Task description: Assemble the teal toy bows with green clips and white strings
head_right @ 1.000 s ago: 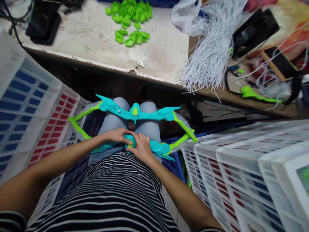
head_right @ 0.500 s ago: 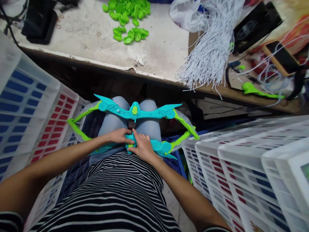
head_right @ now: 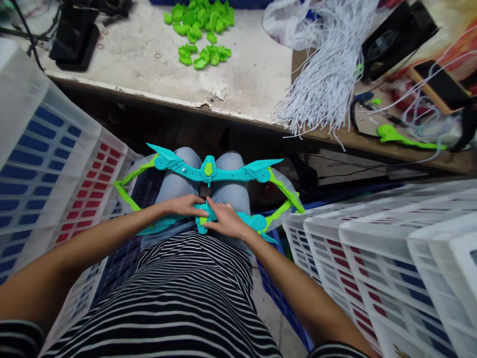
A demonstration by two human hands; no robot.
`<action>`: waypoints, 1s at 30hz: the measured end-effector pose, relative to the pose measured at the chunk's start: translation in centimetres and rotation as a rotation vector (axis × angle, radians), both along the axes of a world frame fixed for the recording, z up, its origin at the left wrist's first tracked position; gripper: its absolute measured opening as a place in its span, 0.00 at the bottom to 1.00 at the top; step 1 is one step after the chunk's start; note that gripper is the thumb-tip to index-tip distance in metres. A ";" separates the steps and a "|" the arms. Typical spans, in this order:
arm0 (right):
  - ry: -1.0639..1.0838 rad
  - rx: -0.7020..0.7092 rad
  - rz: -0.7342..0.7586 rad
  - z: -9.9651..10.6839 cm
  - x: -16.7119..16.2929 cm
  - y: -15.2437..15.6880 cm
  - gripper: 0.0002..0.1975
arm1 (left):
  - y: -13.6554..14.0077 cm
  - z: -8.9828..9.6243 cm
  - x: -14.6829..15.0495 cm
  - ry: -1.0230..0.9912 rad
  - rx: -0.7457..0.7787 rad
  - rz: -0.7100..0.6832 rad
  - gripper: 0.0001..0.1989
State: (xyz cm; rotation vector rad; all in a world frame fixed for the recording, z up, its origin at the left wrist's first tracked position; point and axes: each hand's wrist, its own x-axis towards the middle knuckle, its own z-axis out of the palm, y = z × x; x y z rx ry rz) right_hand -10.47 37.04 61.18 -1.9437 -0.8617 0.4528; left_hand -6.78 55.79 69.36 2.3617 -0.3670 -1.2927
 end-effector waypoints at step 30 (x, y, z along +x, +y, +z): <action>-0.706 -0.193 -0.562 14.1 34.5 4.9 0.15 | -3.8 4.0 -2.0 -0.047 0.379 -0.051 0.28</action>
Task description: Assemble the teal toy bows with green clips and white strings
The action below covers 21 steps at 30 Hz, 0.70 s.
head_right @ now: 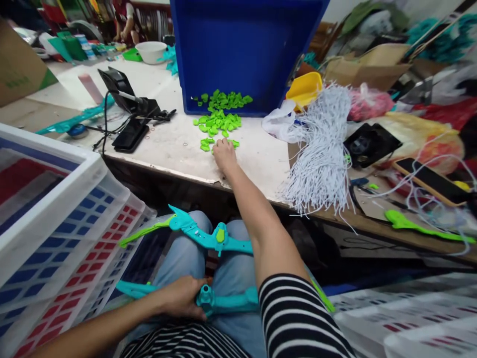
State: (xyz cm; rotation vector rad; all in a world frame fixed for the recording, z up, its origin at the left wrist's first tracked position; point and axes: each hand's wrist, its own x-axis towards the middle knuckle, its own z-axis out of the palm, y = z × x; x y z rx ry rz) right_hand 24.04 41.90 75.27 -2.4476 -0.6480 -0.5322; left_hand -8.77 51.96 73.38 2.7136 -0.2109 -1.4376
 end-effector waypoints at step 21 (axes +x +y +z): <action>0.784 0.651 -0.354 -4.5 -5.0 -9.8 0.09 | 2.4 -1.2 5.1 0.120 -0.326 0.307 0.20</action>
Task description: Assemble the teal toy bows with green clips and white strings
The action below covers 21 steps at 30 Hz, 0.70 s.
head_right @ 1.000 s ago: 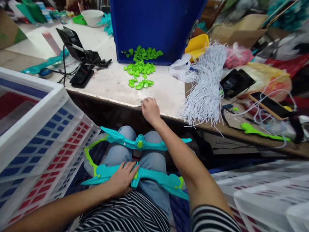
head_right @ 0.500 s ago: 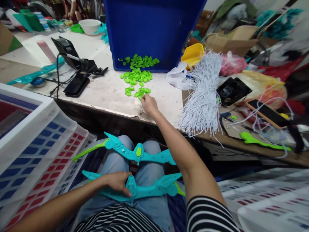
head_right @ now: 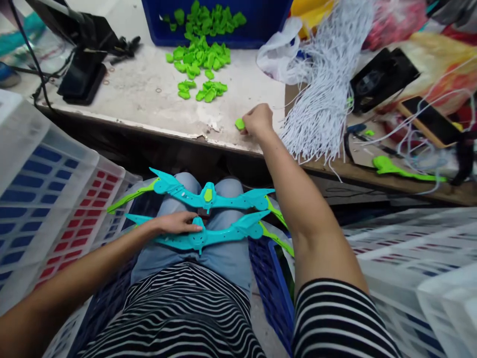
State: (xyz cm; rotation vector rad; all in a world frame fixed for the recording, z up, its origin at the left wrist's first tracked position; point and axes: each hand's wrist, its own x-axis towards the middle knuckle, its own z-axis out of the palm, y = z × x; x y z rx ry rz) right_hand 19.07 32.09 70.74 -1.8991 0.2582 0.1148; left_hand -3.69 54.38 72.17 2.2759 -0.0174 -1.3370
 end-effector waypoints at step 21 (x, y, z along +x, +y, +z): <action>-0.657 -0.334 0.415 -3.2 -3.7 -2.4 0.11 | -0.9 -1.1 -0.8 0.108 -0.152 0.433 0.19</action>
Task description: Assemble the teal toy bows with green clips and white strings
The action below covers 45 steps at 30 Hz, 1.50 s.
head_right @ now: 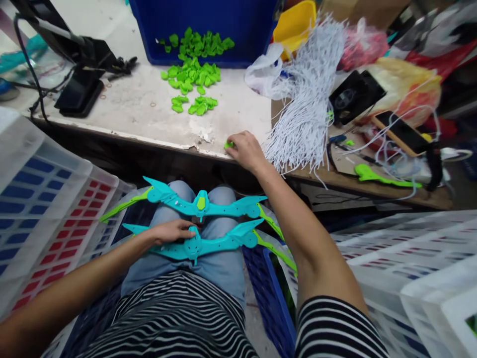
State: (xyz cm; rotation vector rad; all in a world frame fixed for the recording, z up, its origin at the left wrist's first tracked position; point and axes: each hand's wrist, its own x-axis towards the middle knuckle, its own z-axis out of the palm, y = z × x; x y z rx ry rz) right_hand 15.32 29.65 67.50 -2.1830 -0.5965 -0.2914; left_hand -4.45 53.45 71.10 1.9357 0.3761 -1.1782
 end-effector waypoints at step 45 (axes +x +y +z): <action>0.334 0.563 -0.193 -5.2 -22.2 4.1 0.10 | -0.5 -0.3 0.4 -0.385 0.238 -0.379 0.22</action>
